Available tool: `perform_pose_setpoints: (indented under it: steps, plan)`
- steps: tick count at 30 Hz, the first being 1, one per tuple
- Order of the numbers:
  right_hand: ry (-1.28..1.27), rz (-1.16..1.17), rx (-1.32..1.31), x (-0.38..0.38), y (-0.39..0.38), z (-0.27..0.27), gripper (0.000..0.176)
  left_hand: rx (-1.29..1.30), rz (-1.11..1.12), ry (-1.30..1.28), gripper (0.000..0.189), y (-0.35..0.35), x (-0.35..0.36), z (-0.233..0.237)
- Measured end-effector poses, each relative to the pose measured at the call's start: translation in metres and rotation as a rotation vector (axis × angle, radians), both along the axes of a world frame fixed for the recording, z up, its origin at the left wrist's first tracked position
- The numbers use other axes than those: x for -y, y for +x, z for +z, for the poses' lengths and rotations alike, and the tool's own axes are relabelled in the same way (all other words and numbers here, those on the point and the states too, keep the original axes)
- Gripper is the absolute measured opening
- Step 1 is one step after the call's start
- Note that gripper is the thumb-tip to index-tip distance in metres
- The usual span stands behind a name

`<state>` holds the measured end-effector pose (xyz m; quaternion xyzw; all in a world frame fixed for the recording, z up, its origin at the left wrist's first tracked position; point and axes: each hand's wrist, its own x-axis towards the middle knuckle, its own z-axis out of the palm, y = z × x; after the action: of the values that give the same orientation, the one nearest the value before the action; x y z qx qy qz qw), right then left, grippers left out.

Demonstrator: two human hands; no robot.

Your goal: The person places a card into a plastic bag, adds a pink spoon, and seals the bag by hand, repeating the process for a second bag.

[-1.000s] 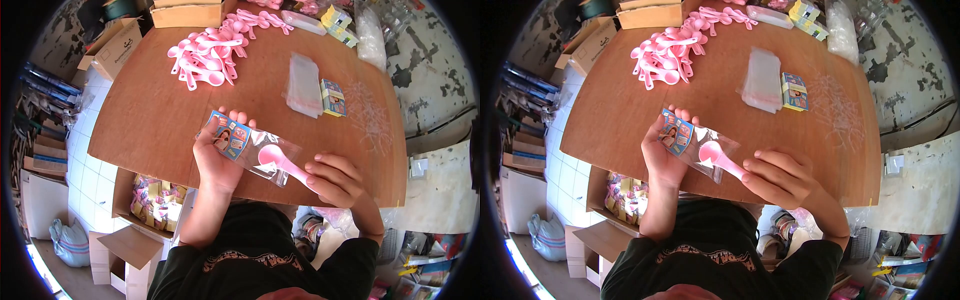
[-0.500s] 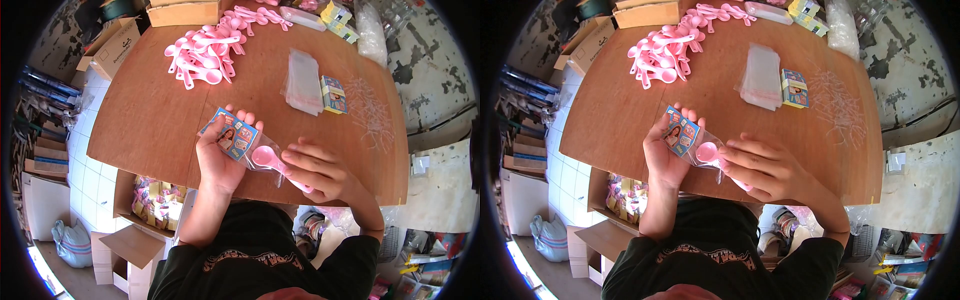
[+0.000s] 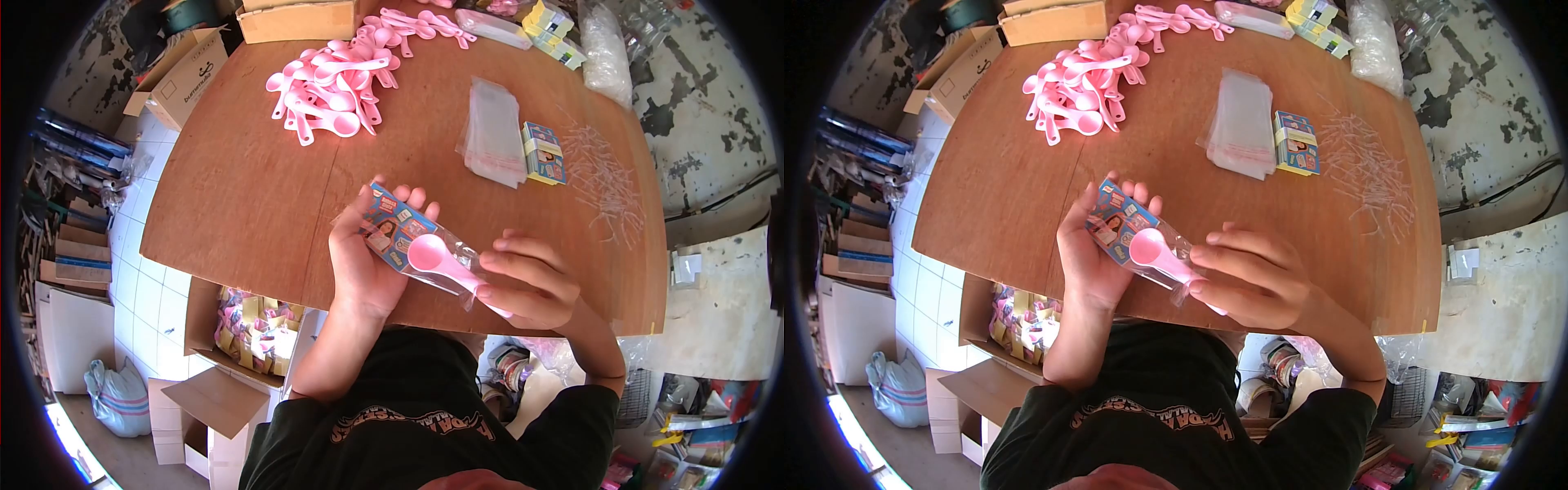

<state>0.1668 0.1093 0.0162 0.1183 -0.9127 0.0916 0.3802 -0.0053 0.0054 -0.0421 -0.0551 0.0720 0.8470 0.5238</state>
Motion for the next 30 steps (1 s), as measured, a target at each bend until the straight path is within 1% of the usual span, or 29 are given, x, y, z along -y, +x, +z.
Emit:
perform_pose_setpoints:
  steps: [4, 6, 7, 9, 11, 12, 13, 14, 15, 16, 17, 18, 19, 20, 21, 22, 23, 24, 25, 26, 28, 29, 30]
  plan:
    - [-0.01, 0.009, -0.009, -0.002, -0.001, -0.007, 0.023, -0.011, -0.025, -0.025, 0.024, 0.005, 0.0, -0.002]
    - [-0.128, 0.004, -0.021, -0.001, 0.0, -0.009, 0.026, -0.023, -0.036, -0.017, 0.025, 0.007, -0.002, -0.003]
    - [-0.127, 0.003, -0.021, 0.0, 0.001, -0.005, 0.026, -0.036, -0.049, -0.025, 0.025, 0.008, -0.003, -0.003]
    - [-0.231, -0.072, 0.093, 0.002, 0.003, 0.008, 0.023, -0.049, -0.064, -0.031, 0.025, 0.009, -0.003, -0.001]
    - [-0.242, -0.081, 0.086, -0.004, 0.005, 0.019, 0.022, -0.049, -0.103, -0.029, 0.027, 0.009, -0.003, 0.004]
    - [-0.25, -0.134, 0.099, -0.007, 0.007, 0.029, 0.02, -0.051, -0.104, -0.027, 0.027, 0.008, -0.003, 0.002]
    - [-0.257, -0.188, 0.111, -0.011, 0.008, 0.041, 0.019, -0.049, -0.019, -0.078, 0.032, 0.007, -0.002, -0.003]
    - [-0.255, -0.191, 0.108, -0.015, 0.009, 0.057, 0.019, -0.046, 0.063, -0.13, 0.037, 0.007, -0.001, -0.005]
    - [-0.254, -0.258, 0.198, -0.019, 0.008, 0.074, 0.02, -0.048, 0.058, -0.128, 0.037, 0.009, 0.0, -0.003]
    - [-0.254, -0.326, 0.289, -0.026, 0.007, 0.084, 0.022, -0.18, 0.186, -0.176, 0.043, 0.011, 0.002, 0.002]
    - [-0.254, -0.335, 0.285, -0.034, 0.004, 0.088, 0.022, -0.313, 0.313, -0.221, 0.049, 0.013, 0.003, 0.007]
    - [-0.477, -0.358, 0.351, -0.044, 0.0, 0.091, 0.024, -0.39, 0.356, -0.227, 0.054, 0.015, 0.004, 0.013]
    - [-0.701, -0.378, 0.411, -0.051, -0.002, 0.095, 0.026, -0.397, 0.346, -0.22, 0.054, 0.017, 0.004, 0.014]
    - [-0.698, -0.385, 0.4, -0.057, -0.005, 0.103, 0.026, -0.5, 0.386, -0.189, 0.052, 0.019, 0.005, 0.015]
    - [-0.647, -0.459, 0.473, -0.061, -0.008, 0.113, 0.024, -0.6, 0.432, -0.157, 0.05, 0.021, 0.006, 0.016]
    - [-0.594, -0.531, 0.545, -0.064, -0.01, 0.12, 0.022, -0.601, 0.432, -0.149, 0.05, 0.023, 0.006, 0.017]
    - [-0.589, -0.534, 0.537, -0.066, -0.01, 0.121, 0.022, -0.678, 0.435, -0.151, 0.049, 0.024, 0.006, 0.018]
    - [-0.621, -0.481, 0.478, -0.068, -0.009, 0.12, 0.021, -0.757, 0.437, -0.153, 0.048, 0.024, 0.006, 0.019]
    - [-0.652, -0.427, 0.423, -0.069, -0.009, 0.119, 0.02, -0.76, 0.436, -0.146, 0.048, 0.024, 0.006, 0.019]
    - [-0.647, -0.428, 0.421, -0.068, -0.009, 0.119, 0.02, -0.813, 0.411, -0.137, 0.046, 0.024, 0.005, 0.018]
    - [-0.566, -0.524, 0.59, -0.066, -0.009, 0.116, 0.022, -0.882, 0.364, -0.1, 0.043, 0.025, 0.003, 0.019]
    - [-0.564, -0.526, 0.584, -0.064, -0.008, 0.112, 0.022, -0.886, 0.364, -0.095, 0.043, 0.026, 0.002, 0.02]
    - [-0.689, -0.432, 0.522, -0.063, -0.008, 0.108, 0.016, -0.957, 0.342, -0.099, 0.044, 0.027, 0.001, 0.02]
